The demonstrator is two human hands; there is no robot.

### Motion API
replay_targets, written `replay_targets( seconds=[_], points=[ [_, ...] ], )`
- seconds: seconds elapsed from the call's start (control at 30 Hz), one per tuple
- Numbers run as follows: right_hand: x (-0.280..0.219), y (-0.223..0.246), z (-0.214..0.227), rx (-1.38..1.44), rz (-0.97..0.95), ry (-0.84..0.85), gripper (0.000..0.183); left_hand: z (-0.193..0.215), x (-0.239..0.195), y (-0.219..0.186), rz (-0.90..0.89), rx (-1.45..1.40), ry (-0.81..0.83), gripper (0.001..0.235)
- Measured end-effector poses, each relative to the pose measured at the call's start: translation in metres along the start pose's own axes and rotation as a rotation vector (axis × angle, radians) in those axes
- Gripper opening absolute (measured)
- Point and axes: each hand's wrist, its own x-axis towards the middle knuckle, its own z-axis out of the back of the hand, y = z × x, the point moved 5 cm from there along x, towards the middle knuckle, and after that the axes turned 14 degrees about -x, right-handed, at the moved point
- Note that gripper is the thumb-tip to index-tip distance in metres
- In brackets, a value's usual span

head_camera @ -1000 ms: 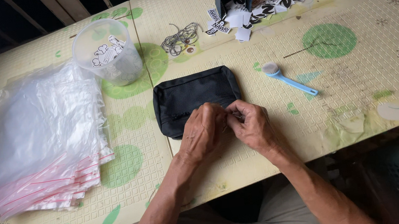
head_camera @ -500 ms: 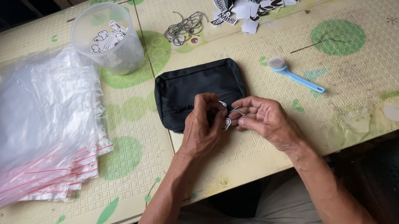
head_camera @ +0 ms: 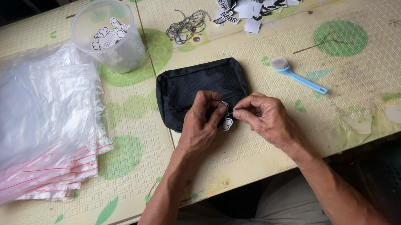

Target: The person places a small black bag on a table, attaches a keychain with a bear-shaped charm to it, and then places the bag into a clear plastic zip-lock bag.

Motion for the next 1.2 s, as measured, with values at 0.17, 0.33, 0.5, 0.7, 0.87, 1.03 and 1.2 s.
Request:
replay_targets(
  seconds=[0.17, 0.33, 0.5, 0.7, 0.87, 1.03, 1.2],
  points=[
    [0.003, 0.023, 0.004, -0.075, 0.114, -0.031, 0.009, 0.001, 0.001, 0.007, 0.010, -0.018, 0.000, 0.023],
    [0.003, 0.018, 0.002, -0.093, 0.070, -0.042, 0.008, 0.001, -0.001, 0.002, 0.018, -0.023, -0.015, 0.023],
    [0.004, 0.026, 0.003, -0.096, 0.058, -0.060, 0.011, 0.001, -0.002, 0.002, 0.017, -0.017, -0.018, 0.025],
    [0.006, 0.033, -0.001, -0.236, 0.142, -0.093, 0.007, 0.001, -0.001, 0.010, 0.012, -0.013, -0.034, 0.026],
    [0.001, 0.046, 0.000, -0.384, 0.264, -0.142, 0.013, 0.001, -0.002, 0.004, -0.007, -0.034, -0.043, 0.024],
    [0.002, 0.055, 0.003, -0.497, 0.396, -0.201, 0.011, 0.001, -0.003, -0.005, -0.031, -0.020, -0.039, 0.023],
    [0.005, 0.055, 0.003, -0.606, 0.481, -0.172, 0.014, 0.001, -0.003, -0.004, -0.074, 0.019, -0.046, 0.026]
  ],
)
